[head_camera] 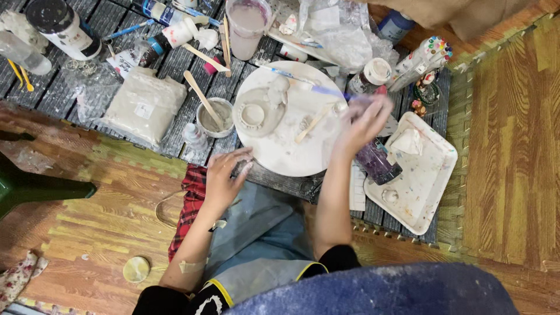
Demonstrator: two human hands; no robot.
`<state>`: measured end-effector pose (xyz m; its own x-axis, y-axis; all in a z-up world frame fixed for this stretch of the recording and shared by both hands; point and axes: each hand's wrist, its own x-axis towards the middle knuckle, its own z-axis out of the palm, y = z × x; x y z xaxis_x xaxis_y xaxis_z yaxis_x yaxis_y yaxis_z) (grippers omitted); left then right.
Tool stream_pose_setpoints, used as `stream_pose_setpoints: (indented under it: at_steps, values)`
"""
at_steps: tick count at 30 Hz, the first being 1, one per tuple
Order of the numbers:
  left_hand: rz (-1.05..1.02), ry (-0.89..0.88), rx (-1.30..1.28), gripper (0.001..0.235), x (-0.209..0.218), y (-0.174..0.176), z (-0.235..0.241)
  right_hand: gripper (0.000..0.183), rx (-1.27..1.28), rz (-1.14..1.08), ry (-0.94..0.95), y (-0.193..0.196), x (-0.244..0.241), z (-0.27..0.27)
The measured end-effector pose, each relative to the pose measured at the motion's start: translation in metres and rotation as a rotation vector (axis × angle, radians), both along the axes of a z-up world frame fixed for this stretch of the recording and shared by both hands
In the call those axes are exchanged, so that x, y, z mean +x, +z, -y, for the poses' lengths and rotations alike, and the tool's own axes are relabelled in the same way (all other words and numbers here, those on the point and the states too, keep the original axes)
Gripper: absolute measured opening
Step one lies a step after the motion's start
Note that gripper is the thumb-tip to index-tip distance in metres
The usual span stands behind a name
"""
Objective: The person shapes a small piece of clay into a ring and attaches it to a clay figurine on a rotating wheel. They use a brush to apply liquid to the clay and smooth the surfaces with their fingers.
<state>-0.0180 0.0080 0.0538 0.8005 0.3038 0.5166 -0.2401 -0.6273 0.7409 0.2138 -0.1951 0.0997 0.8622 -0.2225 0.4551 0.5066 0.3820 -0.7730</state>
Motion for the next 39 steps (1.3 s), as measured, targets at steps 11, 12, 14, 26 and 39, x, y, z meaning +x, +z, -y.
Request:
stream_pose_setpoints:
  at_steps: [11,12,14,26,39]
  values:
    - [-0.001,0.015,0.021,0.022,-0.001,0.002,0.013,0.013,-0.203,-0.184,0.126,-0.034,-0.052,-0.016]
    - [-0.008,0.014,0.017,0.022,-0.001,0.001,0.013,0.013,-0.249,-0.169,0.120,-0.034,-0.053,-0.017]
    - [-0.028,0.010,0.004,0.021,0.000,0.001,0.011,0.014,-0.339,-0.139,0.106,-0.032,-0.052,-0.018]
    - [-0.052,0.008,0.005,0.020,-0.003,0.001,0.012,0.014,-0.185,-0.153,0.114,-0.034,-0.052,-0.015]
    - [-0.067,0.017,-0.028,0.018,-0.004,-0.005,0.013,0.013,-0.258,-0.162,0.220,-0.039,-0.053,-0.017]
